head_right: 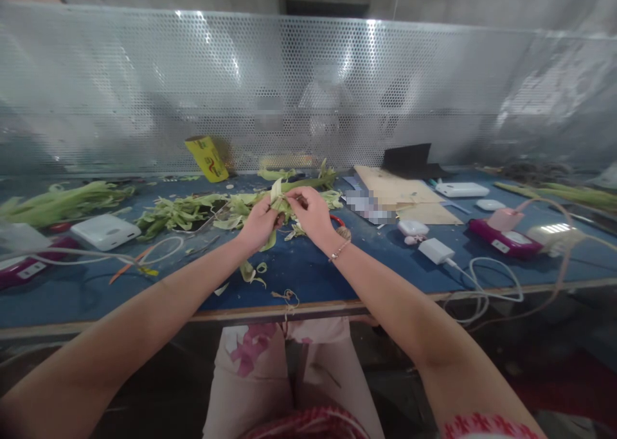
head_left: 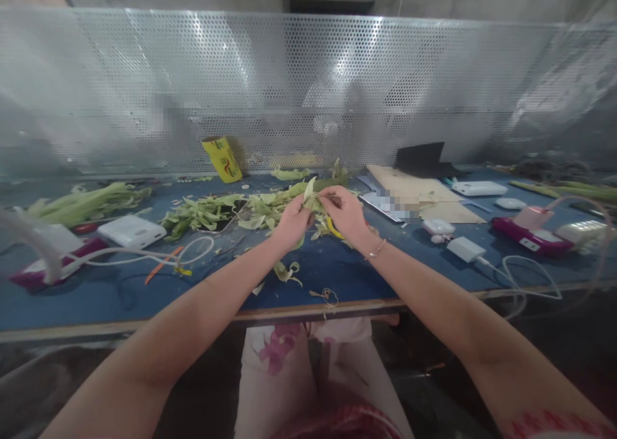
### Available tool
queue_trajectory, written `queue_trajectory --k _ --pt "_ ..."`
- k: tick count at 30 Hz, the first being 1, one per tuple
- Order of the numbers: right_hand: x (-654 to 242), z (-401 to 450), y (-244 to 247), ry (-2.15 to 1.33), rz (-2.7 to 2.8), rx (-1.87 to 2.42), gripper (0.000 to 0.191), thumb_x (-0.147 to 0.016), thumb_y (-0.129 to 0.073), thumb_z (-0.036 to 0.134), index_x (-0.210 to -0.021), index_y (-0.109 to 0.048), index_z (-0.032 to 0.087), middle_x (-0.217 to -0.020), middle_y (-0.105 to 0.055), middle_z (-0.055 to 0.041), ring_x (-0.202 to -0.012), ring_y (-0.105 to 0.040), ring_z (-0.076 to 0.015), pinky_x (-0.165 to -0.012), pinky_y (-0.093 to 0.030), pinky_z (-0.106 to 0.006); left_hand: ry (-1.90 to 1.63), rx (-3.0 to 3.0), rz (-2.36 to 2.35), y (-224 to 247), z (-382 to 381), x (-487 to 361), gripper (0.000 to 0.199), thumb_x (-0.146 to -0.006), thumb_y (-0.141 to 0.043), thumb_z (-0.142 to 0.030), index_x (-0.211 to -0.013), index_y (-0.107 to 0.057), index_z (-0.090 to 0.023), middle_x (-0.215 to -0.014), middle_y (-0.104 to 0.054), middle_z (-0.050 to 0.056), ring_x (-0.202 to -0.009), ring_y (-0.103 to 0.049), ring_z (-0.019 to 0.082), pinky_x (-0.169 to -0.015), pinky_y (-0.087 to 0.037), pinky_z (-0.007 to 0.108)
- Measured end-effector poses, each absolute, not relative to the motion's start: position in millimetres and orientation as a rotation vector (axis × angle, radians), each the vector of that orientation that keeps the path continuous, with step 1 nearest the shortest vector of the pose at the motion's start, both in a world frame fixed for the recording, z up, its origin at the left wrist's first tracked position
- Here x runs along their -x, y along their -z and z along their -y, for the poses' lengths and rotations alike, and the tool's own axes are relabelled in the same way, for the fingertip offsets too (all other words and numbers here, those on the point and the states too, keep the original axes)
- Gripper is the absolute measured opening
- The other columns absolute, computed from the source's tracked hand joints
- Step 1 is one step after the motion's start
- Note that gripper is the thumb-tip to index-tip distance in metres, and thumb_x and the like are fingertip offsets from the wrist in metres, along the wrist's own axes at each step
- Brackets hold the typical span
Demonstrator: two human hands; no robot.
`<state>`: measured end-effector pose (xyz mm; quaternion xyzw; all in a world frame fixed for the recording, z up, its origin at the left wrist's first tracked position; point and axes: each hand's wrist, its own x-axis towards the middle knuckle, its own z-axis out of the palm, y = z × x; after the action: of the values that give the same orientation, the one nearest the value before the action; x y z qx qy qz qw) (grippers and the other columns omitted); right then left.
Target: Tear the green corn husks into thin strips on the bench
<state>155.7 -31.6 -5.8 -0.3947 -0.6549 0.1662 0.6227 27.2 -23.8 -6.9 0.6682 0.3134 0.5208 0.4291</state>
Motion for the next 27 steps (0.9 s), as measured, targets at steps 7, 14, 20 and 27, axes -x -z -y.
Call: queue_trajectory --k 7,14,20,27 --pt "-155.4 33.3 3.9 -0.395 1.478 0.941 0.01 -0.074 -0.054 0.025 -0.078 -0.059 0.018 -0.08 -0.063 -0.0036 -0.064 -0.056 -0.0127 -0.061 -0.046 -0.028 -1.248 -1.674 -0.673 6.8 22.7 -26.9 0.022 -0.079 -0.052 -0.038 -0.074 -0.048 -0.017 -0.05 -0.025 -0.008 -0.042 -0.022 0.005 -0.041 -0.019 0.02" --pt "-157.8 32.9 6.7 -0.457 1.535 0.862 0.01 -0.074 -0.053 0.027 -0.077 -0.058 0.018 -0.075 -0.064 -0.0022 -0.063 -0.057 -0.0126 -0.063 -0.047 -0.027 -1.199 -1.676 -0.734 6.5 24.0 -24.9 0.024 -0.078 -0.055 -0.038 -0.083 -0.056 -0.014 -0.049 -0.028 -0.008 -0.043 -0.024 0.004 -0.042 -0.021 0.019" --pt "-159.2 32.2 4.6 -0.504 1.555 0.846 0.01 -0.073 -0.055 0.025 -0.076 -0.061 0.019 -0.074 -0.065 -0.0014 -0.067 -0.059 -0.0139 -0.066 -0.047 -0.028 -1.186 -1.459 -0.597 10.3 22.9 -29.3 0.026 -0.075 -0.06 -0.039 -0.074 -0.05 -0.015 -0.051 -0.026 -0.008 -0.043 -0.024 0.003 -0.041 -0.019 0.018" --pt "-160.3 31.4 4.4 -0.509 1.573 0.833 0.012 -0.075 -0.054 0.026 -0.079 -0.063 0.018 -0.078 -0.065 -0.002 -0.072 -0.059 -0.0143 -0.07 -0.047 -0.029 -1.143 -1.455 -0.573 10.5 21.1 -27.3 0.031 -0.076 -0.059 -0.041 -0.068 -0.042 -0.017 -0.051 -0.026 -0.008 -0.043 -0.025 0.003 -0.041 -0.02 0.017"
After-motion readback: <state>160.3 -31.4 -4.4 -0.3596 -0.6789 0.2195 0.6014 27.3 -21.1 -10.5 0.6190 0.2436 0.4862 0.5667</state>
